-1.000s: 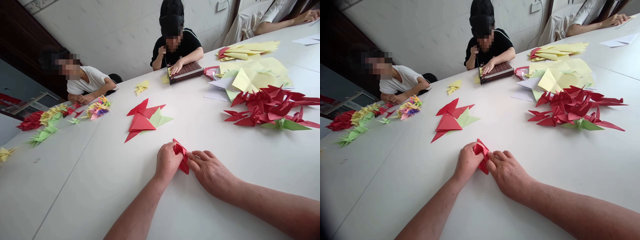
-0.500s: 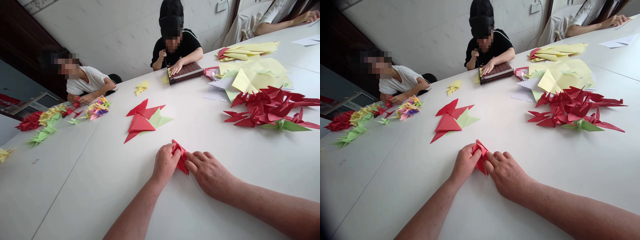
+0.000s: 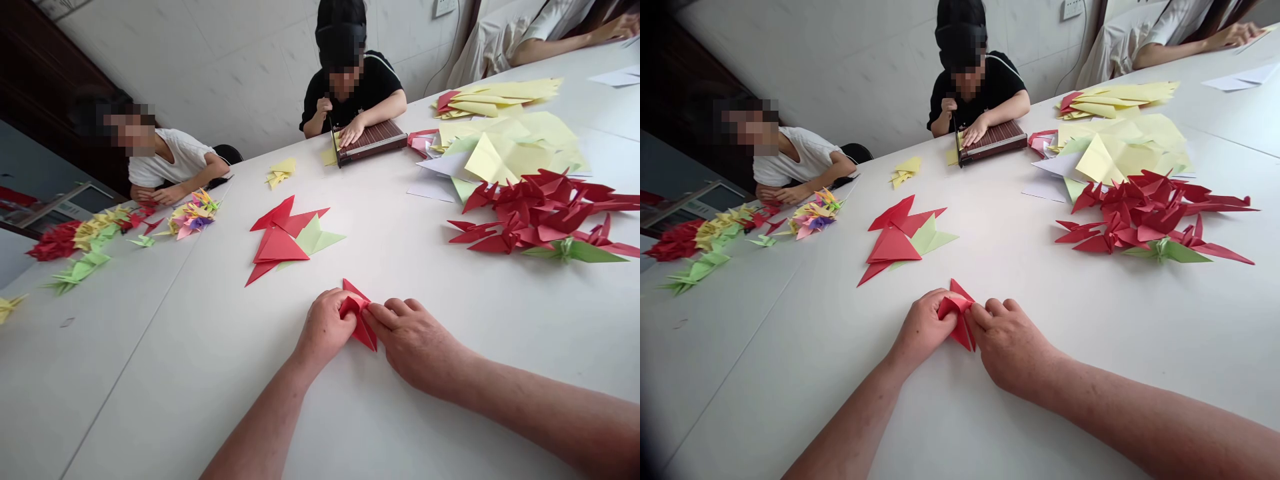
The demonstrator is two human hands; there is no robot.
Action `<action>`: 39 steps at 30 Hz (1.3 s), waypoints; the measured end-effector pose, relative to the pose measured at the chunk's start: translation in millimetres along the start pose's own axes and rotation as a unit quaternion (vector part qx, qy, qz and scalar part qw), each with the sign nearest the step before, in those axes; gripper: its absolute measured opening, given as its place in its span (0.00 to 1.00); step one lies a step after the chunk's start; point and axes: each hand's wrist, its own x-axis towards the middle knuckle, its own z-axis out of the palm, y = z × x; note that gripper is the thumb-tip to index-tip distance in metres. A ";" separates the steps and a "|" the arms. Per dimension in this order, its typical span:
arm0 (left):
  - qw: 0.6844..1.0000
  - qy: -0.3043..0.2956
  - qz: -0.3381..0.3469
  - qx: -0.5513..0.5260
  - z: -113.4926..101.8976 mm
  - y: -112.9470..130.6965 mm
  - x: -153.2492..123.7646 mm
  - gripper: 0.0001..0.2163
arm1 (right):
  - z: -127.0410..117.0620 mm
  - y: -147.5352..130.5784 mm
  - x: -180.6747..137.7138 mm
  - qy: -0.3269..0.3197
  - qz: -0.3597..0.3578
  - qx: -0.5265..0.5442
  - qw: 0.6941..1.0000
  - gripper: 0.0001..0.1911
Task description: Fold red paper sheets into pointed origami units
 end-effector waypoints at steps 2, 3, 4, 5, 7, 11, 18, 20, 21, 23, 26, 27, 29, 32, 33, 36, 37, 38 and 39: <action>1.000 0.000 0.000 -0.004 -0.2 -0.7 0.3 0.16 | 1.6 -0.9 1.2 0.005 0.004 -0.005 1.000 0.21; 1.000 0.000 0.000 -0.004 -0.3 -0.9 0.3 0.17 | 2.1 -1.6 1.7 0.008 0.008 -0.008 1.000 0.20; 1.000 0.001 0.001 -0.004 -0.4 -0.9 0.3 0.17 | 2.5 -2.4 2.0 0.011 0.012 -0.010 1.000 0.18; 1.000 0.001 0.002 -0.004 -0.5 -0.9 0.3 0.17 | 2.5 -3.2 2.3 0.013 0.013 -0.013 1.000 0.17; 1.000 0.001 0.004 -0.006 -0.6 -1.0 0.1 0.16 | 2.1 -4.6 2.7 0.016 0.015 -0.019 1.000 0.15; 1.000 0.002 0.004 -0.005 -0.7 -1.6 -0.1 0.16 | 0.7 -5.5 2.8 0.009 0.016 -0.017 1.000 0.15; 1.000 0.000 -0.011 0.006 -1.3 -0.2 1.0 0.09 | 0.1 -4.2 1.9 0.008 0.016 -0.007 1.000 0.18; 1.000 0.004 -0.025 0.013 -0.3 0.2 1.4 0.08 | -0.4 -4.1 1.5 0.008 0.016 0.000 1.000 0.19; 0.999 0.008 -0.032 0.014 0.5 0.3 1.6 0.08 | -0.6 -4.1 1.3 0.007 0.015 0.005 1.000 0.19; 0.999 0.021 -0.042 0.011 2.4 0.3 2.0 0.08 | -0.8 -4.3 0.7 0.006 0.012 0.014 1.000 0.19; 0.998 0.029 -0.049 0.008 4.7 -0.2 2.1 0.10 | -0.7 -5.0 -0.3 0.008 0.008 0.018 1.000 0.20; 0.998 0.030 -0.049 0.008 5.0 -0.3 2.1 0.10 | -0.6 -5.3 -0.5 0.008 0.008 0.018 1.000 0.21; 0.998 0.032 -0.044 0.008 4.9 -0.6 1.9 0.10 | -0.6 -5.8 -0.8 0.006 0.010 0.019 1.000 0.22; 0.999 0.037 -0.033 0.007 3.9 -0.7 1.3 0.14 | -0.5 -6.0 -0.9 0.003 0.012 0.020 1.000 0.22; 0.999 0.037 -0.029 0.006 3.6 -0.6 1.2 0.15 | -0.4 -6.0 -0.9 0.003 0.011 0.020 1.000 0.22; 0.999 0.039 -0.023 0.005 3.7 -0.8 1.0 0.17 | 0.2 -5.7 -0.7 0.001 0.011 0.018 1.000 0.22; 0.999 0.041 -0.022 0.006 4.0 -1.0 1.0 0.16 | 0.4 -5.6 -0.5 0.001 0.011 0.018 1.000 0.22; 0.999 0.044 -0.021 0.007 4.3 -1.3 1.1 0.16 | 0.6 -5.6 -0.3 0.001 0.011 0.018 1.000 0.22; 0.999 0.046 -0.020 0.008 4.8 -1.5 1.3 0.16 | 0.7 -5.5 -0.2 0.001 0.012 0.017 1.000 0.21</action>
